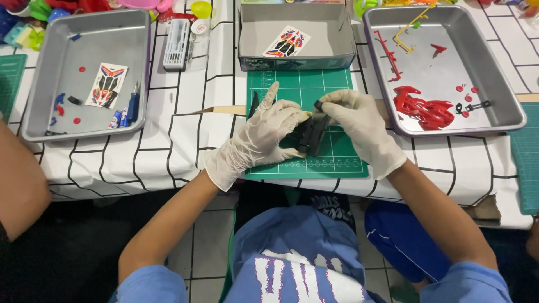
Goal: Assembling a mini 4WD toy car including battery installation and fastening parts with a screwdriver.
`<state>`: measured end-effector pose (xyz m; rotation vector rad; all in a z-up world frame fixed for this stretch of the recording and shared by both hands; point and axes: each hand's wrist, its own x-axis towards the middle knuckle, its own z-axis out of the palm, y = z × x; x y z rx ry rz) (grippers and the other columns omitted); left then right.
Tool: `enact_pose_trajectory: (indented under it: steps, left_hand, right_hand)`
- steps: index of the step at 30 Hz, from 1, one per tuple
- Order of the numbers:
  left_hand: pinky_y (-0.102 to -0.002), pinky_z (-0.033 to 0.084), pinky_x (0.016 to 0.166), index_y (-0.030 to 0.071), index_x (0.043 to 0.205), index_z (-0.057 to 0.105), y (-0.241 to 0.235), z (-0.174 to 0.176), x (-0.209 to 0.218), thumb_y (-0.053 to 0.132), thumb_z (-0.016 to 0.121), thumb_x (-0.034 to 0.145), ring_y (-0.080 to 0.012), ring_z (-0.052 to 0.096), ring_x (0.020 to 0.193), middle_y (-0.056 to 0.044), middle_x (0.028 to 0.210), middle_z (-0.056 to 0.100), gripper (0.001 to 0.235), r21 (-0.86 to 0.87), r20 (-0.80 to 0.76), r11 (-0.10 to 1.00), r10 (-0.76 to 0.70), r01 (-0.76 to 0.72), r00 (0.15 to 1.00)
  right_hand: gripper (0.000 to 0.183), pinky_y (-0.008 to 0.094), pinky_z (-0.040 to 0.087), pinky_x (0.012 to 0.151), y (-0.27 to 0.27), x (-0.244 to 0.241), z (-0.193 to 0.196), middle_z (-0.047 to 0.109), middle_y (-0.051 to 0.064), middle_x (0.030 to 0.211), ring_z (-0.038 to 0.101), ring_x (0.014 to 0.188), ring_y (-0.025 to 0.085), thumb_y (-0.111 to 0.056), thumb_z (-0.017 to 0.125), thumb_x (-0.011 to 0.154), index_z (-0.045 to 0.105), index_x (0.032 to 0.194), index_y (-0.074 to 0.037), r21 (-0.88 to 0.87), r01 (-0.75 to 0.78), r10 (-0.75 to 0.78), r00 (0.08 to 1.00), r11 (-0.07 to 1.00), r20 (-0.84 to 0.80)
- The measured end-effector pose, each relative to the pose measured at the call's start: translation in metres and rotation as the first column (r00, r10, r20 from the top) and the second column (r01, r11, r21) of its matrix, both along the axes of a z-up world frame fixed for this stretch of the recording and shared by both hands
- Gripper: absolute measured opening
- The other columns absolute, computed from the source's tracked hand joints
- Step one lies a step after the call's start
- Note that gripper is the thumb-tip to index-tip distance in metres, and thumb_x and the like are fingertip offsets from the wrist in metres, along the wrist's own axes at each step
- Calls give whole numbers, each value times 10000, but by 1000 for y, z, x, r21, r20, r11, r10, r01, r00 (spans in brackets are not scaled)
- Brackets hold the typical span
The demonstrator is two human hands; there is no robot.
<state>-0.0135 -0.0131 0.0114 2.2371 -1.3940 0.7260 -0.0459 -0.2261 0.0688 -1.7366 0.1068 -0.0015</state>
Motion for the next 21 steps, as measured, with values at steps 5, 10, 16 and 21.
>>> enact_pose_trajectory:
  steps: [5, 10, 16, 21]
  left_hand:
    - [-624, 19, 1292, 106, 1311, 620, 3, -6, 0, 572, 864, 770, -215, 568, 1284, -47, 1172, 644, 755, 14, 12, 999, 37, -37, 999]
    - [-656, 21, 1277, 101, 1359, 611, 4, -6, 4, 548, 874, 758, -226, 563, 1287, -59, 1180, 635, 793, 36, 30, 999, 22, -23, 999]
    - [-675, 47, 1267, 86, 1336, 625, 2, -11, 3, 544, 885, 754, -236, 593, 1235, -57, 1134, 636, 785, -23, 42, 1000, 10, -9, 999]
    - [-683, 58, 1258, 81, 1344, 621, 2, -7, 2, 550, 861, 790, -247, 603, 1225, -71, 1140, 639, 765, -20, 66, 1000, 5, -3, 998]
  right_hand:
    - [109, 291, 614, 774, -2, 5, -7, 721, 68, 1001, 742, 860, 139, -81, 662, 927, 678, 1028, -44, 192, -39, 58, 993, 981, -98]
    - [111, 270, 626, 713, -4, 10, -22, 698, 52, 925, 757, 818, 161, -99, 707, 913, 684, 1009, -50, 229, -41, 66, 993, 973, -103]
    - [136, 259, 643, 687, -5, 13, -32, 708, 75, 909, 771, 804, 166, -90, 721, 910, 683, 1030, -39, 223, -3, 25, 995, 975, -93]
    - [142, 265, 638, 680, -5, 11, -29, 716, 96, 891, 760, 790, 166, -50, 737, 889, 703, 1020, -8, 206, -21, 32, 998, 978, -52]
